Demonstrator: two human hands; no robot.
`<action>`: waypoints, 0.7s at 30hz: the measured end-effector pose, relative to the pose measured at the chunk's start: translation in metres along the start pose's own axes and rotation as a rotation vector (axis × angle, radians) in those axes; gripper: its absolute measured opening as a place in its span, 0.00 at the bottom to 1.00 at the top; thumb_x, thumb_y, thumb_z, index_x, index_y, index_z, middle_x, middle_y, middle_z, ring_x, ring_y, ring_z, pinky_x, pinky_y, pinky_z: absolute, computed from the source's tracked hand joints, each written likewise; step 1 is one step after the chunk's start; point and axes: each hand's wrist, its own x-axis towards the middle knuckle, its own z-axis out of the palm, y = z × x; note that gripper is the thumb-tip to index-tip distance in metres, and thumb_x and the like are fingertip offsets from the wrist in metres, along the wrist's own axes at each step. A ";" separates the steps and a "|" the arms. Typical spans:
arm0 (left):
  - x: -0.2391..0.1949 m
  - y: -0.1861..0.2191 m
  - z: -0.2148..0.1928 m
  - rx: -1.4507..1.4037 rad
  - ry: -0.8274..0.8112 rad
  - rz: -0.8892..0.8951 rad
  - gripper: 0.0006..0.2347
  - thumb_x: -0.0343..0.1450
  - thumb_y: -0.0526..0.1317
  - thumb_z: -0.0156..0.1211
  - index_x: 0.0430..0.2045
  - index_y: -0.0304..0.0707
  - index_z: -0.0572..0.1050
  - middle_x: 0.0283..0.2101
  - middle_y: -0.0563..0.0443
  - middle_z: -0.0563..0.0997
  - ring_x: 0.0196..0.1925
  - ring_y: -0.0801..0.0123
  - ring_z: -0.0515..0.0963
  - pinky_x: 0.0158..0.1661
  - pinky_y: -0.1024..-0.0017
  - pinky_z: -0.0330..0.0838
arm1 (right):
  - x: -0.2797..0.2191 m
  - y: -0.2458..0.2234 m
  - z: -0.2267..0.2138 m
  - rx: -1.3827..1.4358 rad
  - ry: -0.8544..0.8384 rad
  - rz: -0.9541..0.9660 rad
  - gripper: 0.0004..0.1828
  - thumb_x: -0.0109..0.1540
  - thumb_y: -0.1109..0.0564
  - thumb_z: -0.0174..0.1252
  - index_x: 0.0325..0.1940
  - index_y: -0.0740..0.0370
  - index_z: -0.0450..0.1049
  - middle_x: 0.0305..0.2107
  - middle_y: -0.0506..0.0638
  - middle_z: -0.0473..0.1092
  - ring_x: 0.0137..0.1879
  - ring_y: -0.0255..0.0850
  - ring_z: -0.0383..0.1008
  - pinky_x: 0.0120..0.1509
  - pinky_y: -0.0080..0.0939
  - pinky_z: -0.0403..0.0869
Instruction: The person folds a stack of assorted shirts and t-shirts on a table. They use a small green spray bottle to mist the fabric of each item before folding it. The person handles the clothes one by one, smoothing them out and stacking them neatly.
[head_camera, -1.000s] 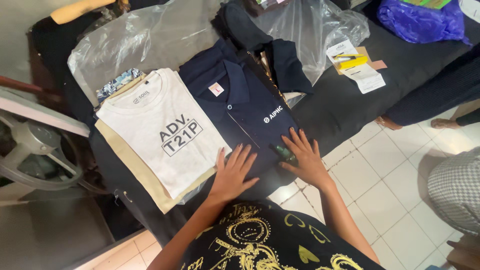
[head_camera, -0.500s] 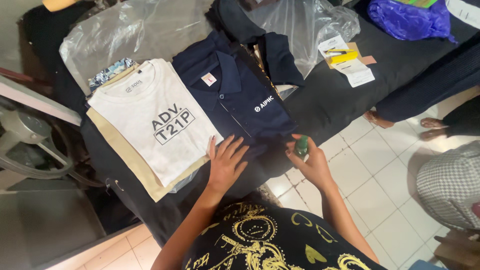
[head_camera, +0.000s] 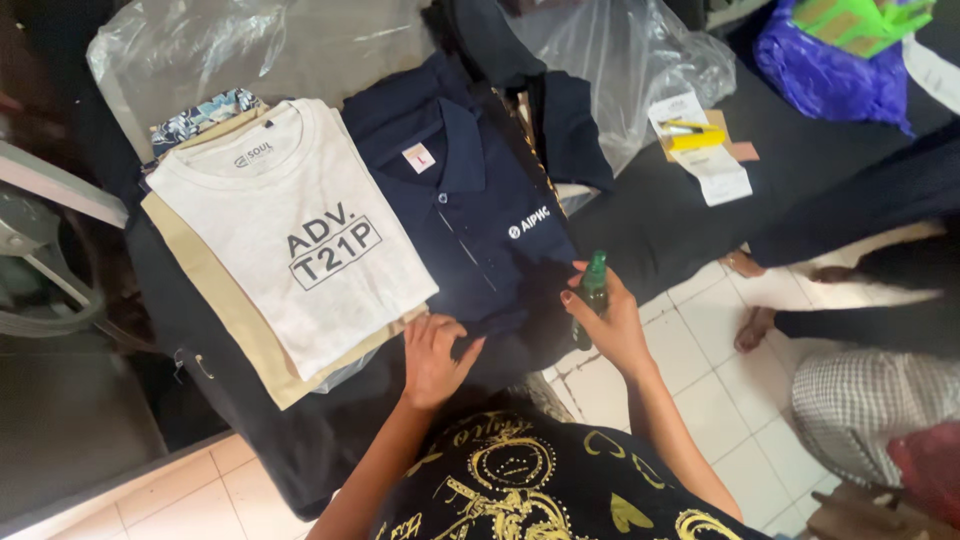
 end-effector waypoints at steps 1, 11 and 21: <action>-0.002 -0.001 0.001 0.012 -0.010 -0.002 0.15 0.64 0.40 0.74 0.33 0.42 0.69 0.37 0.50 0.75 0.42 0.55 0.73 0.47 0.55 0.63 | 0.009 0.000 -0.004 -0.101 0.004 -0.039 0.26 0.60 0.55 0.65 0.60 0.67 0.71 0.44 0.53 0.75 0.49 0.40 0.78 0.53 0.40 0.74; 0.010 0.009 0.007 0.226 -0.007 -0.080 0.21 0.56 0.47 0.79 0.30 0.40 0.70 0.31 0.48 0.75 0.34 0.53 0.74 0.39 0.56 0.62 | 0.098 0.009 -0.049 -0.417 -0.359 -0.134 0.33 0.55 0.41 0.67 0.55 0.67 0.74 0.39 0.60 0.76 0.45 0.53 0.79 0.50 0.48 0.74; 0.026 0.087 0.070 0.511 0.387 -0.707 0.15 0.67 0.35 0.71 0.40 0.33 0.70 0.39 0.43 0.74 0.41 0.53 0.75 0.44 0.58 0.69 | 0.194 0.046 -0.089 -0.053 -0.735 -0.107 0.26 0.57 0.53 0.68 0.58 0.61 0.74 0.28 0.45 0.76 0.31 0.32 0.74 0.37 0.33 0.72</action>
